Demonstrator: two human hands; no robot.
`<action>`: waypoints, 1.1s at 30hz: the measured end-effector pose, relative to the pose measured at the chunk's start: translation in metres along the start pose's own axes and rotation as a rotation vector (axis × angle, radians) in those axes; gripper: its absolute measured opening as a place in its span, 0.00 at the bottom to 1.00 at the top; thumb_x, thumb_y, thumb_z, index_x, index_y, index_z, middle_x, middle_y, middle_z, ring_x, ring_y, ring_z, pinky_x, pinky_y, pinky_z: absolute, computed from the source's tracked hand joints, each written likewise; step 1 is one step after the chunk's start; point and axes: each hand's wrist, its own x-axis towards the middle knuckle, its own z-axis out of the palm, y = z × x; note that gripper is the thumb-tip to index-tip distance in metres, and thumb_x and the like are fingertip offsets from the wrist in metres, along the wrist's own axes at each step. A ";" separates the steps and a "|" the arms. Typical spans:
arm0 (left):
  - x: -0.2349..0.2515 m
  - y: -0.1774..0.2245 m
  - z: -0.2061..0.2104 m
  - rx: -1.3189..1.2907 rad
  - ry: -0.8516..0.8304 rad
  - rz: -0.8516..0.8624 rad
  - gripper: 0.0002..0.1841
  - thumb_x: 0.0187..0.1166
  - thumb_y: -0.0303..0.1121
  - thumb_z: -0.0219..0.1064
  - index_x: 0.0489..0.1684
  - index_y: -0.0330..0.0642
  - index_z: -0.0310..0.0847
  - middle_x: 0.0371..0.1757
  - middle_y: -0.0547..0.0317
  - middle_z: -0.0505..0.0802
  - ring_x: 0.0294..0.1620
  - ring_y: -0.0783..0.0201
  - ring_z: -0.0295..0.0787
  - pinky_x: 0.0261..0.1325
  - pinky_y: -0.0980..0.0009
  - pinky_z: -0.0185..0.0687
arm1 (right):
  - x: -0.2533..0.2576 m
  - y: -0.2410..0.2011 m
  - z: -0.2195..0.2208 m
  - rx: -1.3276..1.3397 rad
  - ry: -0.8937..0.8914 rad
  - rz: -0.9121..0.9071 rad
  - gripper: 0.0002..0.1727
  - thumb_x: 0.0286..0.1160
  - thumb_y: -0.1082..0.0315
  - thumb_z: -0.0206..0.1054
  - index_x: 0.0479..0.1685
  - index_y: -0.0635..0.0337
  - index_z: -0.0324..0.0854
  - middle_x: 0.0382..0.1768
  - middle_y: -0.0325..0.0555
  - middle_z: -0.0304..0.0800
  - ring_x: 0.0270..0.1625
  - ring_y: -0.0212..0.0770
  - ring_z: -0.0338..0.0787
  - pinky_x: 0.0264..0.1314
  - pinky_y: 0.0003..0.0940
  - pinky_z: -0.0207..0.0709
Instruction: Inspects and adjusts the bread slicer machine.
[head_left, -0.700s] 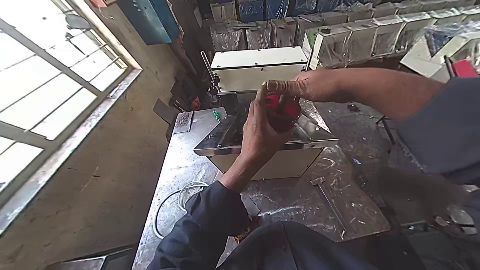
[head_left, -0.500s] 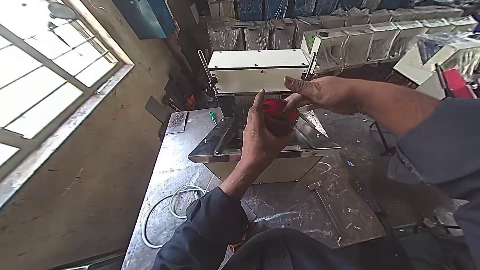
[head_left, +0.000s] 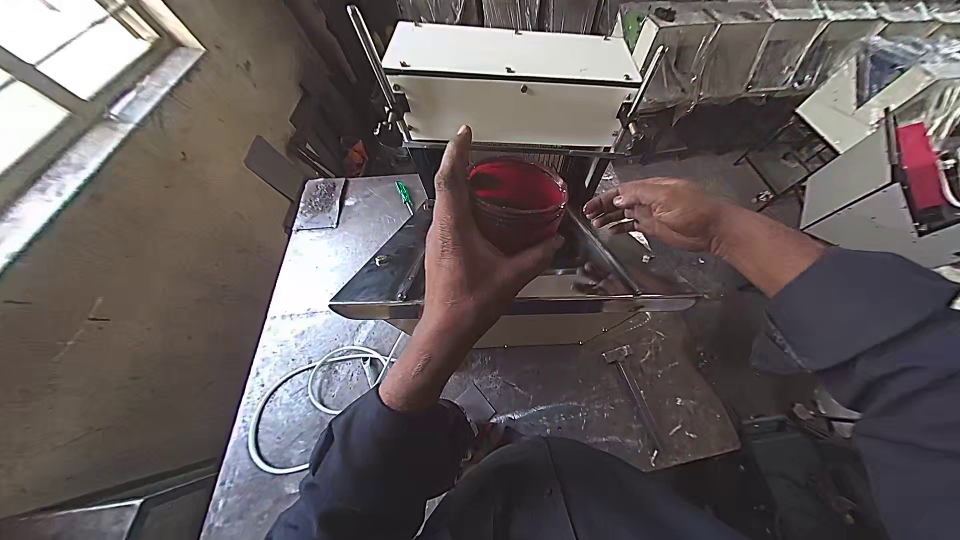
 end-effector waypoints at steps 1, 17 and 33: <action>0.000 -0.003 -0.003 -0.005 0.000 -0.007 0.63 0.51 0.44 0.90 0.93 0.45 0.47 0.82 0.50 0.75 0.77 0.65 0.79 0.76 0.64 0.80 | 0.010 0.011 -0.001 -0.124 0.010 0.012 0.24 0.90 0.64 0.42 0.62 0.58 0.87 0.60 0.41 0.92 0.60 0.35 0.90 0.65 0.35 0.81; -0.002 -0.019 -0.008 0.034 0.069 0.004 0.62 0.52 0.45 0.89 0.91 0.37 0.50 0.85 0.50 0.71 0.83 0.62 0.72 0.84 0.65 0.73 | 0.137 0.087 -0.038 -0.996 0.010 -0.004 0.30 0.81 0.79 0.47 0.72 0.48 0.86 0.72 0.61 0.82 0.80 0.61 0.76 0.81 0.60 0.65; -0.004 -0.020 -0.008 0.035 0.061 0.010 0.62 0.53 0.46 0.89 0.91 0.38 0.50 0.85 0.51 0.70 0.83 0.63 0.71 0.84 0.66 0.72 | -0.025 0.030 -0.026 -1.036 -0.067 -0.387 0.27 0.73 0.71 0.55 0.59 0.30 0.93 0.55 0.34 0.88 0.60 0.37 0.86 0.60 0.45 0.81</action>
